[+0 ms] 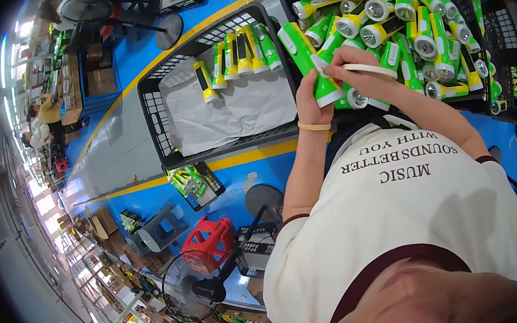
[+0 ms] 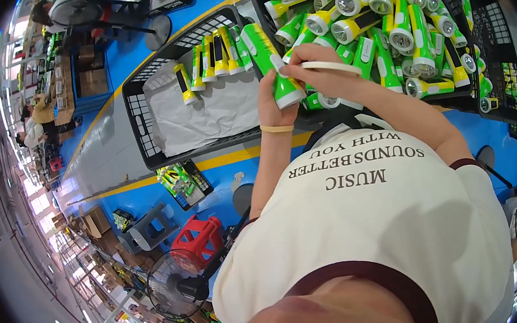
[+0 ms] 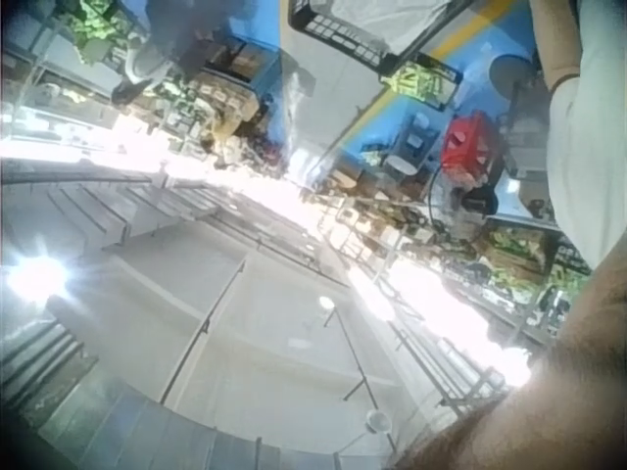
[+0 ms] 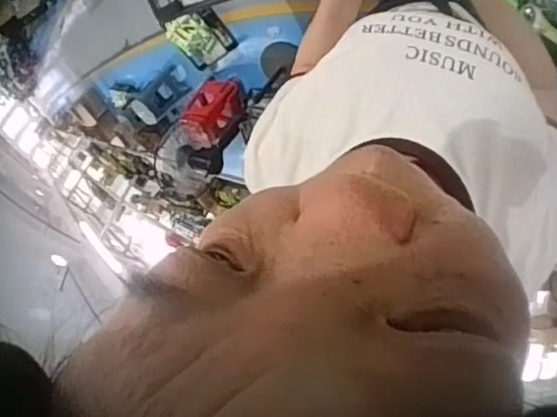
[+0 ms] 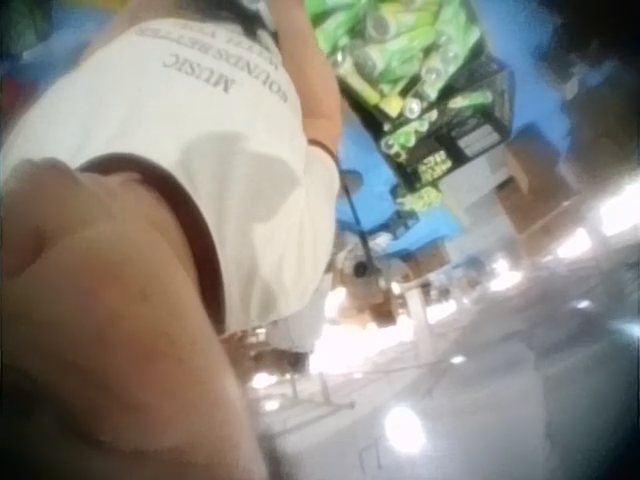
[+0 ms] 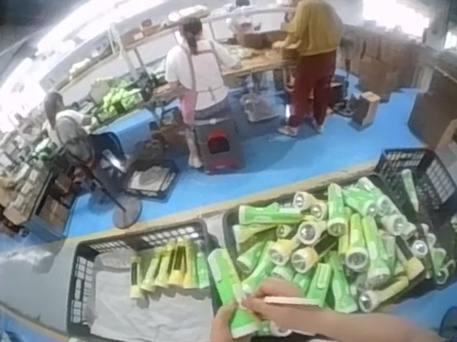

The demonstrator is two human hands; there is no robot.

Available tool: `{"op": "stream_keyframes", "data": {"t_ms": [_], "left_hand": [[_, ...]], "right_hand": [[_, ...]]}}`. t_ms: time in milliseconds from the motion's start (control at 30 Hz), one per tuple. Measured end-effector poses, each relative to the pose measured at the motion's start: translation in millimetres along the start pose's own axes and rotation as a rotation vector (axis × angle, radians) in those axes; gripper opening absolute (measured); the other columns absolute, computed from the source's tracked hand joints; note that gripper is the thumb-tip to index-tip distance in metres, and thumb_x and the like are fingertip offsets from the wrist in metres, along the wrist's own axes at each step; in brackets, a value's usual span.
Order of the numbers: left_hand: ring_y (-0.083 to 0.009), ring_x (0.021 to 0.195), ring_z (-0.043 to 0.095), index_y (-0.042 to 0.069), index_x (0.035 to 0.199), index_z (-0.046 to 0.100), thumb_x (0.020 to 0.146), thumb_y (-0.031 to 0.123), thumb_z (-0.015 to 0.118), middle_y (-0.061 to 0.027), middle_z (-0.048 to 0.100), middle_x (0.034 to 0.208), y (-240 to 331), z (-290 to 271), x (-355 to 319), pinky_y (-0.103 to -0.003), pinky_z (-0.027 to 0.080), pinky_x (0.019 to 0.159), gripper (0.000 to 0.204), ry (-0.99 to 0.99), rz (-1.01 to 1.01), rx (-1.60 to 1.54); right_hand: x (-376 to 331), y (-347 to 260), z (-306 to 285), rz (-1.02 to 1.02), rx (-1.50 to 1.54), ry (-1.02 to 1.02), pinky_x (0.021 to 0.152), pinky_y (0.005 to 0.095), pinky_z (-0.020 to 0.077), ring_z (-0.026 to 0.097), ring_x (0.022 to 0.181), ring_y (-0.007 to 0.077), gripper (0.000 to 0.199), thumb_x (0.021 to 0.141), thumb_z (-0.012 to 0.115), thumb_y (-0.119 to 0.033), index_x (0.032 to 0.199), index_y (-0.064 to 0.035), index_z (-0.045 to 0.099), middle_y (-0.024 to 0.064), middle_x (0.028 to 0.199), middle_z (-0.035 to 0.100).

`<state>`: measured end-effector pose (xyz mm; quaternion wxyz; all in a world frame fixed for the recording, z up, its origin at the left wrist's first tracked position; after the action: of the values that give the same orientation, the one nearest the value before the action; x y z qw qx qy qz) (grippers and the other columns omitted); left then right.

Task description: The recorder carries a bin of flashlights to a workstation and inspects them by turning them on and off.

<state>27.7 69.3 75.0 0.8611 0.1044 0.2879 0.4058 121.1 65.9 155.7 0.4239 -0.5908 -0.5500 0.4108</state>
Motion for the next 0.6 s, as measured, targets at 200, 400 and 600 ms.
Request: {"op": "stream_keyframes", "data": {"t_ms": [200, 400, 600], "left_hand": [[-0.0221, 0.075, 0.059, -0.003, 0.102, 0.051, 0.081, 0.023, 0.059, -0.0127, 0.059, 0.086, 156.2, -176.8, 61.5, -0.032, 0.049, 0.064, 0.035, 0.471, 0.495, 0.472], [-0.0330, 0.086, 0.057, -0.007, 0.100, 0.054, 0.073, 0.031, 0.065, -0.0233, 0.059, 0.096, 200.2, -100.8, 116.9, -0.037, 0.044, 0.077, 0.048, 0.609, 0.922, 1.562], [-0.0343, 0.097, 0.054, 0.002, 0.105, 0.056, 0.070, 0.039, 0.065, -0.0195, 0.058, 0.103, -6.2, 114.5, 136.1, -0.041, 0.043, 0.084, 0.051, -0.221, 0.783, 2.030]], "right_hand": [[2.1, 57.4, -83.0, 0.220, 0.034, 0.190, 0.051, 0.0235, 0.0363, 0.046, 0.057, 0.0071, 0.030, 0.084, 0.059, -0.029, 0.069, -0.0037, 0.051, -0.0011, 0.061, 0.049], [-30.5, 78.6, -93.3, 0.271, 0.200, 0.157, 0.055, 0.0221, 0.0371, 0.047, 0.060, 0.0053, 0.031, 0.084, 0.059, -0.033, 0.072, -0.0051, 0.052, -0.0014, 0.065, 0.050], [-58.1, 97.9, -134.9, 0.327, 0.243, 0.208, 0.060, 0.0210, 0.0383, 0.047, 0.063, 0.0065, 0.037, 0.085, 0.054, -0.041, 0.074, -0.0065, 0.050, -0.0019, 0.068, 0.049]]}}
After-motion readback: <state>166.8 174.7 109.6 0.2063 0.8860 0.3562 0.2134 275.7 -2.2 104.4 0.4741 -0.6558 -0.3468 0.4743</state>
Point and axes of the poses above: each hand's wrist, its own x-axis towards the middle knuckle, its own z-axis out of the palm, y = z × x, the point moved 10 cm from there along x, towards the middle knuckle
